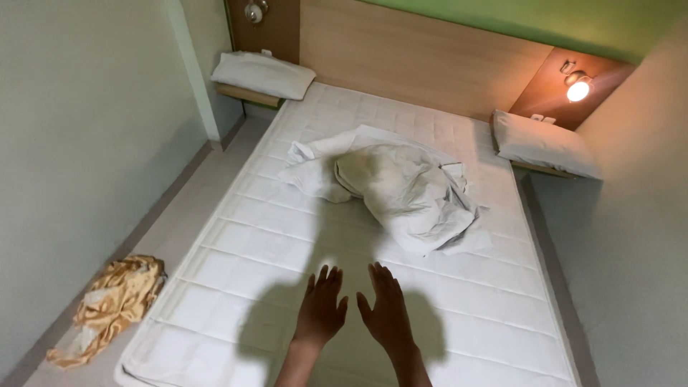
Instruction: The person makes a bed by arranging pillows and smoothing the mattress. They pick up a pillow, place it against the headboard, and then smooth the white mattress surface with their hands. The person also handles a crumpled white sheet or duvet, spreading it over the mattress.
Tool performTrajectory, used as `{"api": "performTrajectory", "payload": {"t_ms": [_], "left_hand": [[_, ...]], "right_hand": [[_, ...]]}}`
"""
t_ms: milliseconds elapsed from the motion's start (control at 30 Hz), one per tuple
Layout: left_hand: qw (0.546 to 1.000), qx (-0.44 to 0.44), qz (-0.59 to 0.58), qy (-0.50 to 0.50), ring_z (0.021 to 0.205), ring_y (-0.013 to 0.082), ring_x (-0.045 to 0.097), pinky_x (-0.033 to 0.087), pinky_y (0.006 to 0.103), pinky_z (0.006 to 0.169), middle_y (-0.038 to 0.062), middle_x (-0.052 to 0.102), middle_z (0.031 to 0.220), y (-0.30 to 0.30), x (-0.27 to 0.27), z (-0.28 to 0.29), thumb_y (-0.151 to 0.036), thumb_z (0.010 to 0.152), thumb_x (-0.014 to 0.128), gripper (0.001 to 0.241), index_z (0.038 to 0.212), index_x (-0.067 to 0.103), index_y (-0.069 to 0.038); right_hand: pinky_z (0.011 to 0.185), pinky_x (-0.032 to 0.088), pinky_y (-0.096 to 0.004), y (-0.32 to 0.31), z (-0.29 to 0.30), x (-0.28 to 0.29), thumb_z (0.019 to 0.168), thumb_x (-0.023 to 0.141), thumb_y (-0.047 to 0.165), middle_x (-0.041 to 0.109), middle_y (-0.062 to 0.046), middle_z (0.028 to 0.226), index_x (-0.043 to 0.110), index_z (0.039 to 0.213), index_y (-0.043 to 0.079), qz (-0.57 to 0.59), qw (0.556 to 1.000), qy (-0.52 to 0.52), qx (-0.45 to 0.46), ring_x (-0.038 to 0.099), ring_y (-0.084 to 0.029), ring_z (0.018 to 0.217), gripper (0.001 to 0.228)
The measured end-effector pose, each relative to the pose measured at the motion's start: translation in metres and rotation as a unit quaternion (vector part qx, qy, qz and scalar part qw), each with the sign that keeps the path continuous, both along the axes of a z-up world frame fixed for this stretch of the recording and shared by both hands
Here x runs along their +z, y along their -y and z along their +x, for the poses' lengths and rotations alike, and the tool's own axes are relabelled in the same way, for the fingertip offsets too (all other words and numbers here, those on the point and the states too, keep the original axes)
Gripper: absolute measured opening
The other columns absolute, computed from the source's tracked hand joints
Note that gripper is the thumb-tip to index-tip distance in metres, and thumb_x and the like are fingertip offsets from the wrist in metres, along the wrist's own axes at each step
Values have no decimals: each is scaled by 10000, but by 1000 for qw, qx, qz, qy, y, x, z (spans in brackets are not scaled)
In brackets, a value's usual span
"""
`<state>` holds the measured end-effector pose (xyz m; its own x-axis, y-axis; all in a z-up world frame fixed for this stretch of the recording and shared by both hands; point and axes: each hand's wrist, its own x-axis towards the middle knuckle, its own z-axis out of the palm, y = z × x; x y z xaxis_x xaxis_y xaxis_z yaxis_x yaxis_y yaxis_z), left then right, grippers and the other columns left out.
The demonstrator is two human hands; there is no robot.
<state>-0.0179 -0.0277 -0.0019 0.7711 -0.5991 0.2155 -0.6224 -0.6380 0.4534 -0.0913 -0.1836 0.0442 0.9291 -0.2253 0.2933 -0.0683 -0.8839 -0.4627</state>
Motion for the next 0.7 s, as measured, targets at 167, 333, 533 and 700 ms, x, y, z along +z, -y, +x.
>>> {"api": "performTrajectory", "payload": {"t_ms": [167, 333, 533, 700], "left_hand": [[996, 28, -33, -72, 1511, 327, 297, 170, 486, 1248, 169, 442, 1556, 29, 38, -37, -227, 967, 595, 607, 1498, 418, 9], [993, 44, -32, -104, 1500, 336, 320, 182, 487, 1247, 179, 476, 1530, 55, 43, -61, -184, 944, 639, 602, 1472, 445, 31], [992, 50, -10, -115, 1505, 316, 324, 178, 473, 1256, 185, 467, 1538, 68, 53, -74, -160, 938, 649, 605, 1474, 445, 33], [993, 25, -21, -111, 1503, 330, 320, 191, 471, 1252, 194, 463, 1537, 73, 51, -80, -150, 934, 648, 596, 1466, 460, 43]], "right_hand": [[1199, 293, -482, 42, -19, -7, 916, 690, 280, 416, -181, 1580, 385, 1532, 71, 3, 1000, 0, 17, 370, -355, 1472, 719], [1208, 273, -480, 74, -38, -7, 935, 675, 291, 406, -182, 1587, 380, 1532, 60, -9, 999, -8, 36, 364, -351, 1470, 706], [1221, 226, -478, 88, -51, -2, 952, 653, 307, 372, -167, 1604, 348, 1551, 70, -2, 999, -47, 22, 312, -333, 1498, 713], [1226, 230, -477, 90, -65, -11, 946, 665, 318, 376, -174, 1603, 343, 1549, 69, -19, 999, -25, 9, 314, -343, 1500, 728]]}}
